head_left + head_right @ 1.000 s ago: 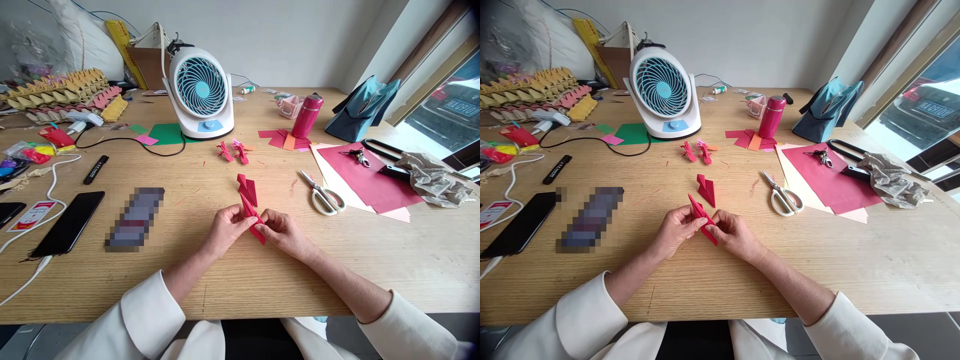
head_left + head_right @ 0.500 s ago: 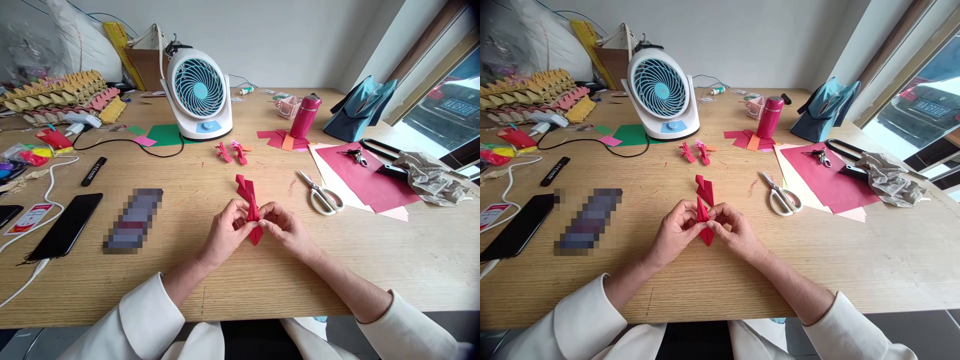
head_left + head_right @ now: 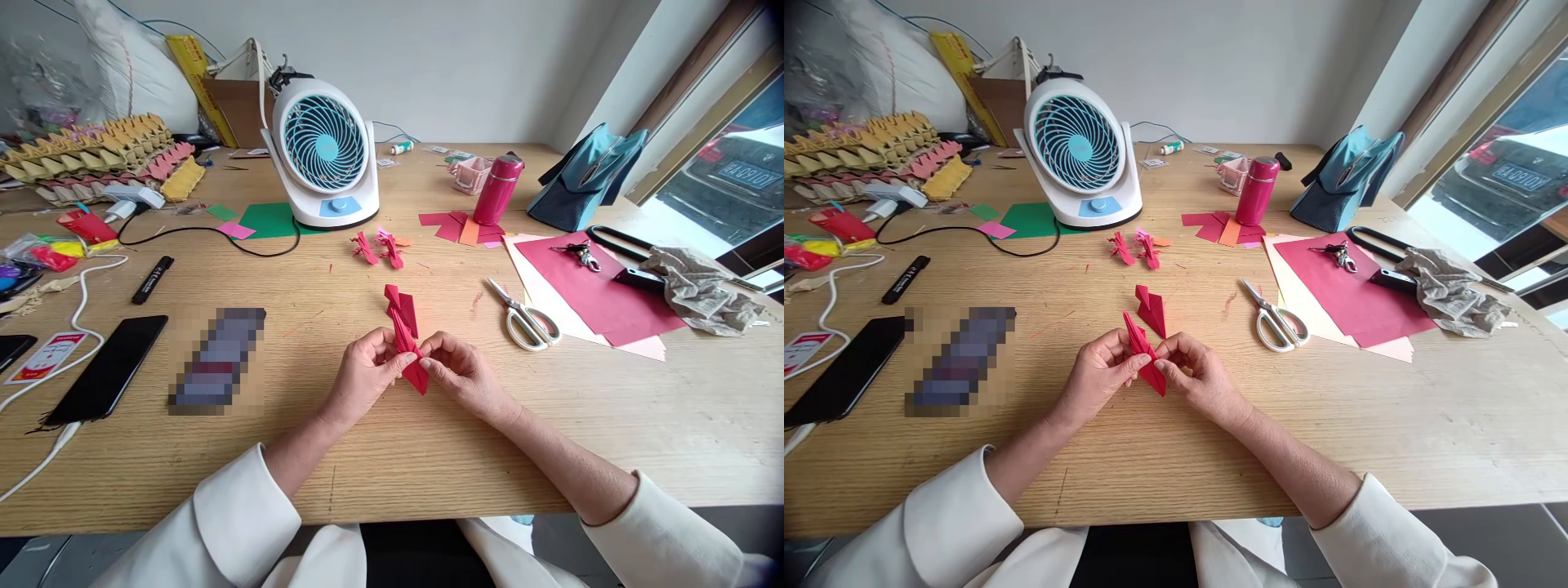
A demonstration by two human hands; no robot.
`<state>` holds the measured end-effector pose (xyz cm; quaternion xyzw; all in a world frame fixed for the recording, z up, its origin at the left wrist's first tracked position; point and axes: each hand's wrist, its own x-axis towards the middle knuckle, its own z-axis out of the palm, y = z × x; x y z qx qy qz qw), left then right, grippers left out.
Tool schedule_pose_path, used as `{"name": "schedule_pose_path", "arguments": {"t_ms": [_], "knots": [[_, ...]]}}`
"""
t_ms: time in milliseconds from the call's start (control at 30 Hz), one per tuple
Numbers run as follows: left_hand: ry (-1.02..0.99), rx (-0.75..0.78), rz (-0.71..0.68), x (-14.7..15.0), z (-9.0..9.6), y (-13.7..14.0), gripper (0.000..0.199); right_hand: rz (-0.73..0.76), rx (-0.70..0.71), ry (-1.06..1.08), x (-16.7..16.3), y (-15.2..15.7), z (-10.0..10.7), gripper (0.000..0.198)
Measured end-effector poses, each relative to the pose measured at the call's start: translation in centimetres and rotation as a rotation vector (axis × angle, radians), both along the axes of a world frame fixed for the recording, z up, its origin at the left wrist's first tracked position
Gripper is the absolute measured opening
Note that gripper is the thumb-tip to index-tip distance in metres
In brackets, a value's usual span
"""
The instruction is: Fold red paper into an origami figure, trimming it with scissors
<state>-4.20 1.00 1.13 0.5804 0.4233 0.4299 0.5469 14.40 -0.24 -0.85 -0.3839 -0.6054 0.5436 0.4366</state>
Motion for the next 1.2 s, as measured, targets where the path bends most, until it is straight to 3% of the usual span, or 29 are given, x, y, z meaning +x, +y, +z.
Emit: {"name": "schedule_pose_path", "arguments": {"t_ms": [300,533,667,867,933,1000,1100,1200], "knots": [[-0.113,-0.029,0.034,0.2,0.1,0.2,0.024,0.012,-0.024,0.020,-0.3,-0.1,0.6,0.024],[-0.182,-0.090,0.135,0.2,-0.4,0.5,0.027,0.121,-0.065,0.118,-0.7,-0.1,0.1,0.034],[-0.239,-0.196,0.199,0.1,-0.2,0.7,0.032,0.046,0.092,-0.057,-0.3,-0.3,0.4,0.042],[-0.212,-0.373,0.147,0.0,0.1,0.4,0.042,-0.011,0.446,-0.373,0.4,-0.4,1.1,0.011],[-0.192,-0.435,0.089,-0.4,0.2,0.5,0.043,-0.021,0.484,-0.374,0.5,-0.4,1.3,0.008],[-0.170,-0.451,0.060,-1.1,0.4,1.0,0.045,-0.024,0.435,-0.350,0.7,-0.3,1.6,0.008],[-0.100,-0.304,0.160,-2.7,0.9,1.8,0.046,-0.013,0.256,-0.298,1.0,-0.2,1.8,0.004],[0.133,0.166,0.339,-3.9,1.6,2.1,0.029,0.043,0.082,-0.255,1.4,-0.1,1.5,0.006]]}}
